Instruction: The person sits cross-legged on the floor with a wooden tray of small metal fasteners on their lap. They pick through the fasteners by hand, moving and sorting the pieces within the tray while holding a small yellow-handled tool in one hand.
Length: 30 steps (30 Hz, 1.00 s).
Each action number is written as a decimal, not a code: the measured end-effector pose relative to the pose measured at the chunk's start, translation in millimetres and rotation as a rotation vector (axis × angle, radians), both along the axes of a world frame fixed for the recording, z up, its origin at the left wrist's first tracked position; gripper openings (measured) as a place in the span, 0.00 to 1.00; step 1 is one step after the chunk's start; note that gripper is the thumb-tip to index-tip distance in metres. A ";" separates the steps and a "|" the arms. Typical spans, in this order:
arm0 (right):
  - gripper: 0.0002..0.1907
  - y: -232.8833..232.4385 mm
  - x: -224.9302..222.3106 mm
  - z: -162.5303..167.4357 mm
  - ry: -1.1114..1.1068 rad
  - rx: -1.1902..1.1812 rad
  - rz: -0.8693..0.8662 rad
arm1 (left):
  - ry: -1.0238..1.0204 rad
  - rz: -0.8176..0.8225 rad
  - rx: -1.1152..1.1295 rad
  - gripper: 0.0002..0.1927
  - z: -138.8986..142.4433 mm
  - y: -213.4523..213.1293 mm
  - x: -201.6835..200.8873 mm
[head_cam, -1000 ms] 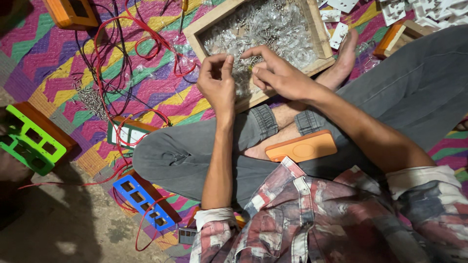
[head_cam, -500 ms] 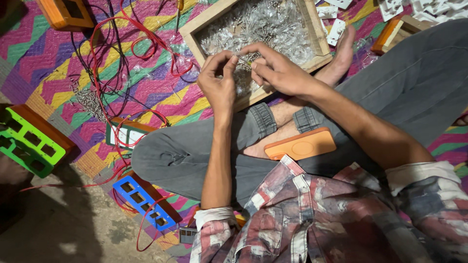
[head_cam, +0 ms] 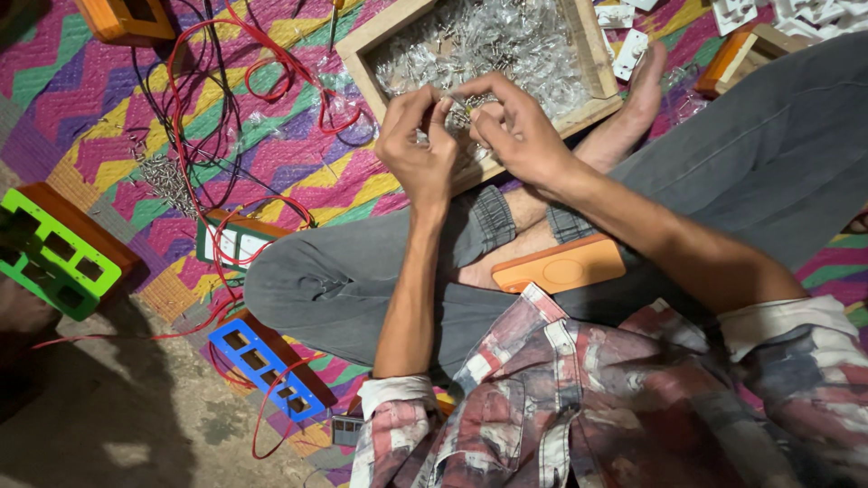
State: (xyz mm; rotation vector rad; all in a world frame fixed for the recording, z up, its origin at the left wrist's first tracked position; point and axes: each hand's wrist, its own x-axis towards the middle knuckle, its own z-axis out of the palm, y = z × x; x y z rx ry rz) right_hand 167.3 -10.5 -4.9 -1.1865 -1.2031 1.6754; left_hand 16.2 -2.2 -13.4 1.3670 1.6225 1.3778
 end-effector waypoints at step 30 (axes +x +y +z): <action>0.09 26.1 16.6 22.1 -0.573 0.406 0.041 | -0.693 -0.300 -0.323 0.03 -26.6 -2.9 -6.4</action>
